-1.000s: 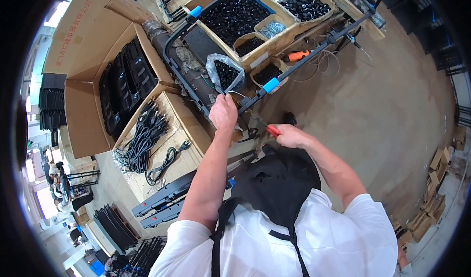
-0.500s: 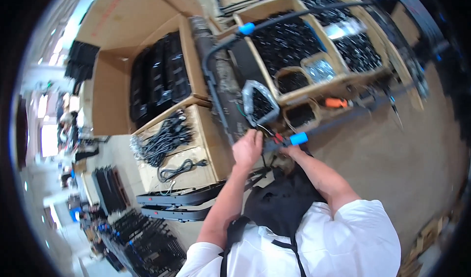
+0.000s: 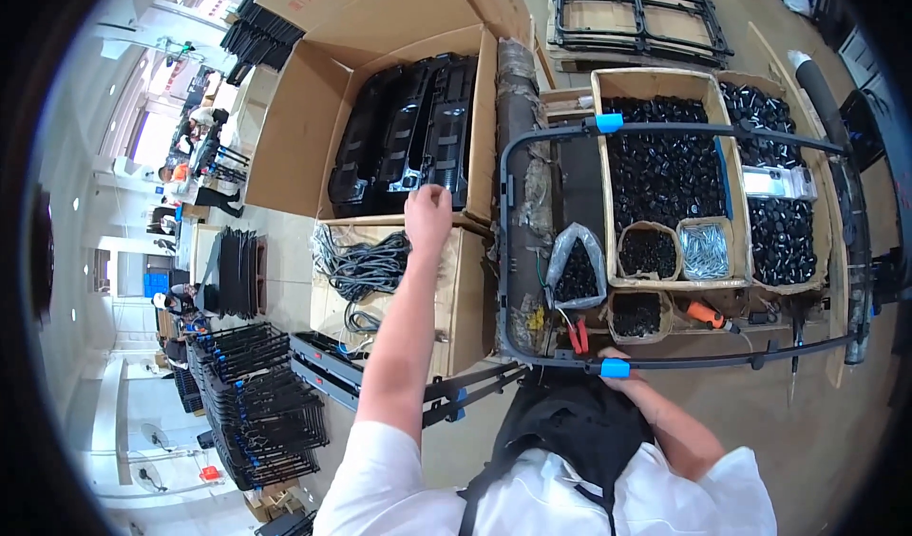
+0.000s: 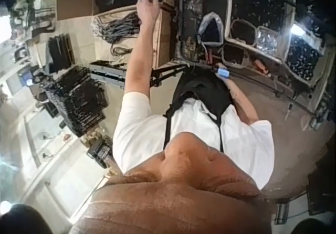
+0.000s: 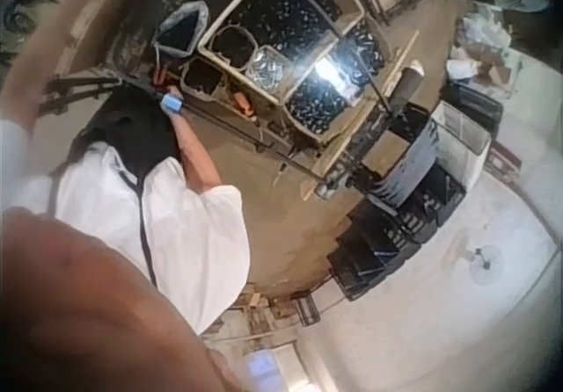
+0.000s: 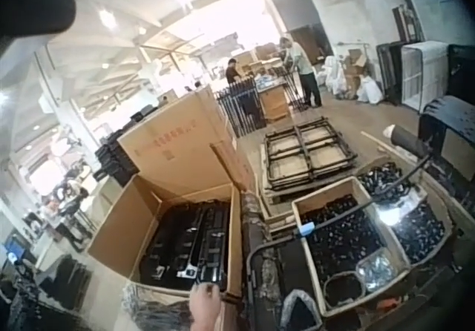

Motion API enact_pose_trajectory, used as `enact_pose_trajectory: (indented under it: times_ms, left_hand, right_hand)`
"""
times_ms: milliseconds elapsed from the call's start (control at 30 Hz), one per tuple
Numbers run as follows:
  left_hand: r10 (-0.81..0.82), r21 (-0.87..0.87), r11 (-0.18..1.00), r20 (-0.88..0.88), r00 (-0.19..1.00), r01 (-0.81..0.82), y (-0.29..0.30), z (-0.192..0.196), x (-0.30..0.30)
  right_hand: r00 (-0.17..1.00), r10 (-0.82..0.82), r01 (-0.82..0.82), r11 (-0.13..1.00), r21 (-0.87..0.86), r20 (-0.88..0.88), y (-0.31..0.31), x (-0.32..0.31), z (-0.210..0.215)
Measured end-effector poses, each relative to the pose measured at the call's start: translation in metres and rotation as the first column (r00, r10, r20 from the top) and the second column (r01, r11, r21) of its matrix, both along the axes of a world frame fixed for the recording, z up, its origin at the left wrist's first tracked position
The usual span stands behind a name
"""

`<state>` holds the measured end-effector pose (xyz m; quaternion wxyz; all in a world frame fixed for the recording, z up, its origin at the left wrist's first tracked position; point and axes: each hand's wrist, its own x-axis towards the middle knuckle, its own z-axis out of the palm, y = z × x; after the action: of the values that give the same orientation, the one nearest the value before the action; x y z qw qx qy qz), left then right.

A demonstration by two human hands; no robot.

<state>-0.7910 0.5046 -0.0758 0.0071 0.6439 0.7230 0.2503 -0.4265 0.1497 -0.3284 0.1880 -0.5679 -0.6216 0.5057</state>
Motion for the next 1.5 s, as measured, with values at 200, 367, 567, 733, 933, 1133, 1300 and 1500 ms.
enact_pose_trajectory:
  times_ms: [200, 367, 567, 733, 933, 1133, 1300, 1500]
  left_hand:
    - [0.030, -0.420, 0.892, -0.316, 0.948, -0.168, 0.103, -0.027, 0.008]
    - [-0.144, -0.415, 0.909, -0.404, 0.903, -0.041, 0.126, -0.049, -0.011]
    - [-0.174, -0.009, 0.984, -0.202, 0.964, 0.176, 0.097, 0.029, -0.032]
    - [-0.383, -0.215, 0.881, 0.200, 0.902, 0.422, 0.000, 0.183, 0.015]
    - [-0.252, -0.117, 0.502, 0.928, 0.275, 0.857, -0.120, 0.214, 0.025]
    - [-0.104, 0.183, 0.895, 0.973, -0.207, 0.406, -0.119, 0.096, -0.030]
    - [0.061, -0.057, 0.994, 0.997, -0.042, 0.096, -0.152, 0.029, 0.011]
    - [0.104, -0.165, 0.977, 0.924, 0.367, 0.138, -0.218, -0.043, 0.057]
  right_hand:
    - [0.958, -0.133, 0.243, 0.849, -0.470, 0.254, -0.015, 0.044, 0.168]
    - [0.926, -0.246, 0.355, 0.829, -0.432, 0.287, -0.002, 0.042, 0.273]
    - [0.952, -0.085, 0.090, 0.996, -0.001, 0.292, 0.066, 0.021, 0.316]
    - [0.929, -0.281, 0.053, 0.742, 0.668, 0.239, 0.182, 0.006, 0.384]
    - [0.845, -0.085, -0.429, 0.482, 0.764, 0.528, 0.261, -0.022, 0.465]
    - [0.923, 0.290, -0.376, 0.819, 0.433, 0.252, 0.234, -0.017, 0.399]
    - [0.819, -0.305, 0.294, 0.950, -0.101, -0.485, 0.221, -0.071, 0.302]
    - [0.718, -0.546, 0.487, 0.837, -0.250, -0.431, 0.227, -0.130, 0.198]
